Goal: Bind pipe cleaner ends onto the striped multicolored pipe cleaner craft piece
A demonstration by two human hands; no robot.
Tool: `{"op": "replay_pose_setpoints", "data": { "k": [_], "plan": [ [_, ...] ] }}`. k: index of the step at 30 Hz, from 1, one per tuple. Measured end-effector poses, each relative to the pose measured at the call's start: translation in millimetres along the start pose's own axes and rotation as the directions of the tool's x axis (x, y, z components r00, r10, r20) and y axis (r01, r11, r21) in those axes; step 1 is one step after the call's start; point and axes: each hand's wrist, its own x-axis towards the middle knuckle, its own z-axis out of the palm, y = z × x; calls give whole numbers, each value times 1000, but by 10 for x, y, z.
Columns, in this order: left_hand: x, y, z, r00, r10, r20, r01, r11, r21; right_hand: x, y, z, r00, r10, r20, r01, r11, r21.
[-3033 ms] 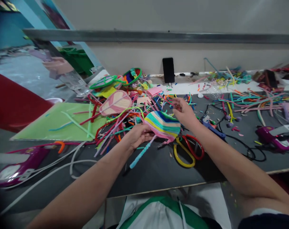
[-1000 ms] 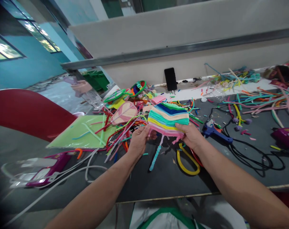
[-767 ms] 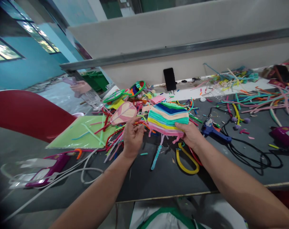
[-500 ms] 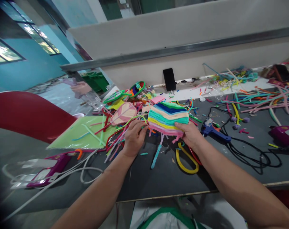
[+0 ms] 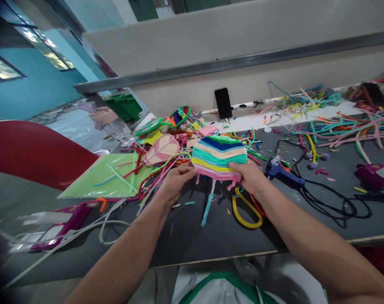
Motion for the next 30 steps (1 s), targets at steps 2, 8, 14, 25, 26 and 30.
{"op": "replay_pose_setpoints", "data": {
  "k": [2, 8, 14, 25, 26, 30],
  "plan": [
    [-19, 20, 14, 992, -117, 45, 123, 977, -172, 10, 19, -22, 999, -7, 39, 7, 1000, -3],
    [-43, 85, 37, 954, -257, 151, 297, 869, -397, 18, 38, -51, 994, -32, 108, 34, 999, -21],
    [-53, 116, 45, 939, -239, 248, 328, 839, -435, 9, -9, -58, 997, -1, 82, 6, 999, -49],
    [-49, 148, 66, 975, -202, 94, 220, 810, -544, -48, -77, -45, 963, 74, 258, -64, 997, -45],
    [-40, 144, 61, 980, -192, 48, 186, 812, -553, -48, -84, -48, 957, 89, 278, -78, 996, -49],
    [-21, 135, 49, 984, -169, -61, 103, 809, -578, -48, -77, -63, 950, 112, 292, -87, 991, -97]
  ]
}}
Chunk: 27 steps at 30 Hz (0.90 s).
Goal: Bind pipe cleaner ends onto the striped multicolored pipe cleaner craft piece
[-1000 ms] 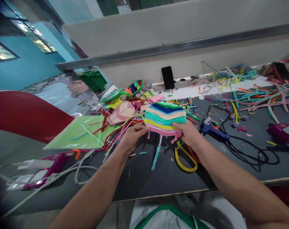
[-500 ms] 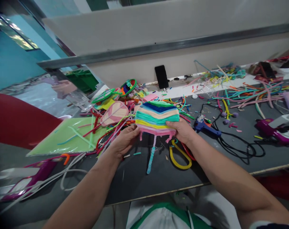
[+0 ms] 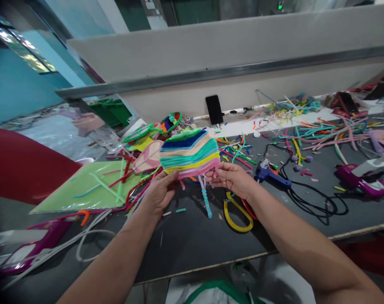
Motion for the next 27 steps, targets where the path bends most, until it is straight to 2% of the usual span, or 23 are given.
{"op": "replay_pose_setpoints", "data": {
  "k": [6, 11, 16, 18, 22, 27],
  "plan": [
    [-20, -8, 18, 999, 0, -40, 0, 1000, 14, 21, 52, -3, 996, -53, -75, 50, 998, -41],
    [-19, -25, 27, 1000, -9, -21, 10, 1000, 18, 37, 116, 34, 976, -143, -163, 128, 987, -96],
    [-48, -41, 62, 999, -38, 1, 38, 999, 14, 27, 126, 142, 917, -316, -242, 237, 923, -304],
    [-54, -41, 71, 999, -33, -2, 33, 999, 25, 15, 107, 171, 903, -359, -237, 255, 890, -378],
    [-28, -48, 36, 999, -21, -34, 22, 1000, 21, -7, 69, 145, 949, -292, -121, 251, 929, -272],
    [16, -65, -23, 996, -85, 4, 85, 996, -40, -5, 56, 36, 990, -138, 11, 138, 989, -54]
  ]
}}
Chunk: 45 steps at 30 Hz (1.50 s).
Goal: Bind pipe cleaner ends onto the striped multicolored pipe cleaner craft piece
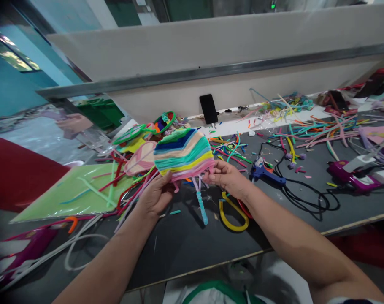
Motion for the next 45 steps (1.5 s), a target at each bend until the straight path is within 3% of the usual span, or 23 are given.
{"op": "replay_pose_setpoints", "data": {
  "k": [10, 16, 18, 21, 24, 27, 33, 39, 40, 41, 45],
  "plan": [
    [-61, -7, 83, 978, -206, -3, 204, 968, -147, -52, -22, -52, 965, 143, 219, -180, 970, 164],
    [-61, -52, 81, 962, -266, 53, 272, 946, -176, -74, -14, -49, 938, 148, 312, -205, 966, 158],
    [-54, -49, 69, 963, -260, 69, 268, 948, -171, -65, -7, -40, 955, 130, 267, -168, 978, 126],
    [-37, -26, 38, 977, -198, 75, 209, 963, -169, -38, -3, -31, 992, 71, 103, -75, 996, 37],
    [-14, -1, 6, 993, -105, 53, 111, 983, -149, -14, -27, -33, 998, -57, -39, 48, 981, -189],
    [2, 11, -8, 999, -49, 18, 51, 991, -126, -7, -68, -36, 987, -157, -39, 125, 893, -432],
    [-1, 30, 10, 999, -35, -17, 33, 994, -100, -15, -90, -97, 988, -148, 50, 145, 744, -652],
    [-6, 46, 13, 999, -9, -49, 7, 999, -41, -9, -202, -148, 949, -270, 166, 253, 332, -908],
    [-7, 40, 13, 999, -16, -42, 15, 999, -29, -14, -223, -141, 948, -272, 167, 255, 328, -910],
    [-9, 32, 13, 999, -25, -33, 24, 999, -21, -21, -237, -129, 956, -254, 146, 238, 380, -894],
    [-14, -5, 25, 999, -34, -7, 34, 998, -44, -45, -228, -71, 998, -65, -3, 50, 802, -595]
  ]
}}
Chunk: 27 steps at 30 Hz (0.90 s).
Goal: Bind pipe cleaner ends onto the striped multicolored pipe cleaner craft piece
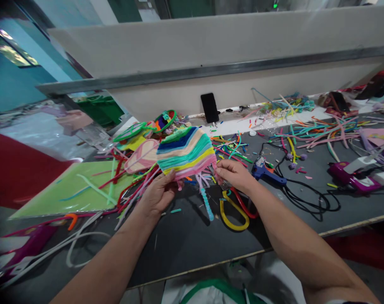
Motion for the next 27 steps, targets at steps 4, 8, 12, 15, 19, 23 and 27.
{"op": "replay_pose_setpoints", "data": {
  "k": [4, 8, 12, 15, 19, 23, 27],
  "plan": [
    [-7, -13, 10, 1000, 18, 13, -18, 1000, -3, 3, 26, 51, 994, 98, -48, -86, 972, 219],
    [-13, -26, 10, 999, 20, 28, -21, 999, 40, 23, 59, 53, 985, 86, -148, -49, 970, 239],
    [-8, -37, -6, 996, 2, 84, -8, 998, 69, 37, 99, 39, 988, 77, -135, -35, 957, 288],
    [3, -13, -33, 992, -37, 119, 26, 995, 92, 49, 117, 29, 978, 128, -166, -72, 947, 312],
    [13, 27, -70, 990, -74, 121, 52, 984, 170, 66, 129, 20, 961, 207, -183, -128, 921, 369],
    [5, 28, -82, 987, -97, 128, 61, 964, 260, 68, 159, 19, 964, 215, -153, -132, 896, 424],
    [-12, 25, -63, 988, -111, 111, 76, 958, 278, 69, 183, 29, 965, 231, -124, -137, 847, 513]
  ]
}}
